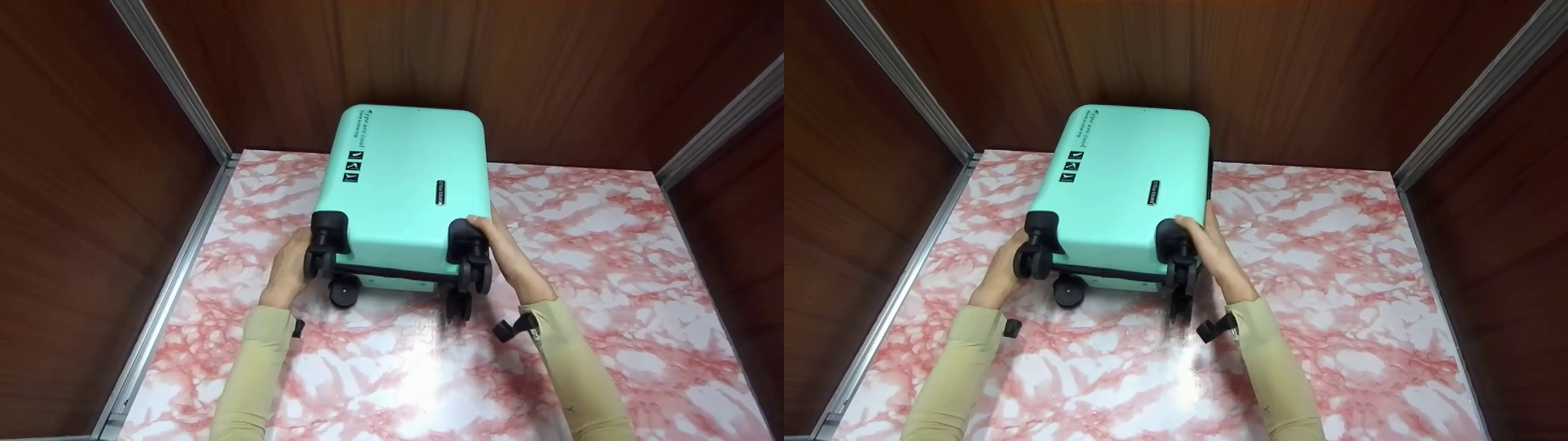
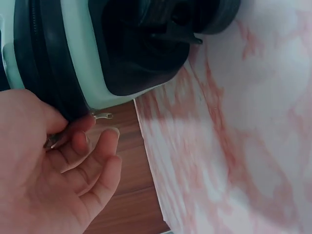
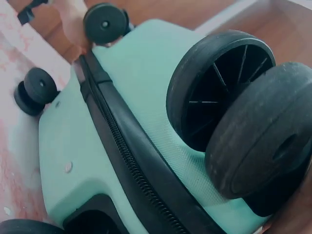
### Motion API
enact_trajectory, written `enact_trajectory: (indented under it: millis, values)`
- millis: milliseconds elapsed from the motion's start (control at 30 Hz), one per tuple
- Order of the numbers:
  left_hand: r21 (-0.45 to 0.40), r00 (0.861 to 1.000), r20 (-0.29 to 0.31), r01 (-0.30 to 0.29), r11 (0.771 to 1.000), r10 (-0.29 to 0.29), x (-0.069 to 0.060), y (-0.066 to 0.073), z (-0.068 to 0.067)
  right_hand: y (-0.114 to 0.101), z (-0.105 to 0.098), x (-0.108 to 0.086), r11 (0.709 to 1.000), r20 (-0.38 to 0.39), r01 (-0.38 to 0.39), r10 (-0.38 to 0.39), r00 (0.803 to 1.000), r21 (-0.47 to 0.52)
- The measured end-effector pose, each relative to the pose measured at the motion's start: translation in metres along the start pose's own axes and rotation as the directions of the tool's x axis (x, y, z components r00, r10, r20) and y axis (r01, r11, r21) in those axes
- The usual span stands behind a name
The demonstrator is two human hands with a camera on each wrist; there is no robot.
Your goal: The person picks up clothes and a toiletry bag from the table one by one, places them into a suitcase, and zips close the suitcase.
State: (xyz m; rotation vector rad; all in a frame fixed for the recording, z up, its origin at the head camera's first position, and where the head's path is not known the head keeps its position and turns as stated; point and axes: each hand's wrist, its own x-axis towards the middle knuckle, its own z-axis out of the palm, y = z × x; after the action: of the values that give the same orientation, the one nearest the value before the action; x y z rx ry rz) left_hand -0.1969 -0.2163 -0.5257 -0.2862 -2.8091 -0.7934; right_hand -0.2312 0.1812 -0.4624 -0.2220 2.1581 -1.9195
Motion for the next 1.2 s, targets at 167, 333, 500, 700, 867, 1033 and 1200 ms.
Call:
enact_trajectory:
  millis: [167, 333, 500, 700, 867, 1033, 1200]
  values:
    - [0.035, 0.999, -0.042, 0.026, 0.999, -0.024, 0.003, 0.004, 0.004, -0.004, -0.001, -0.004, 1.0, -0.023, -0.005, 0.005, 1.0, -0.007]
    - [0.086, 0.998, -0.068, -0.003, 0.996, 0.008, 0.001, 0.005, 0.006, 0.0, -0.001, -0.001, 0.999, -0.078, -0.031, 0.034, 0.996, 0.034]
    - [0.126, 0.994, -0.101, -0.019, 0.992, 0.032, 0.0, 0.003, 0.001, 0.007, 0.002, 0.001, 0.995, -0.103, -0.055, 0.063, 0.993, 0.077]
    - [0.155, 0.992, -0.121, -0.007, 0.988, 0.026, -0.013, -0.002, -0.002, 0.008, 0.009, 0.0, 0.992, -0.188, -0.051, 0.072, 0.979, 0.113]
    - [0.133, 0.988, -0.154, -0.003, 0.991, 0.024, -0.029, -0.001, -0.001, 0.008, 0.013, 0.001, 0.98, -0.244, -0.009, 0.058, 0.968, 0.198]
    - [0.097, 0.982, -0.186, -0.002, 0.995, 0.02, -0.043, 0.006, 0.004, 0.009, 0.012, 0.0, 0.969, -0.256, 0.024, 0.041, 0.966, 0.245]
    - [-0.054, 0.984, -0.177, 0.016, 0.998, -0.025, -0.053, 0.016, 0.017, 0.01, 0.006, -0.002, 0.961, -0.276, 0.045, 0.033, 0.961, 0.272]
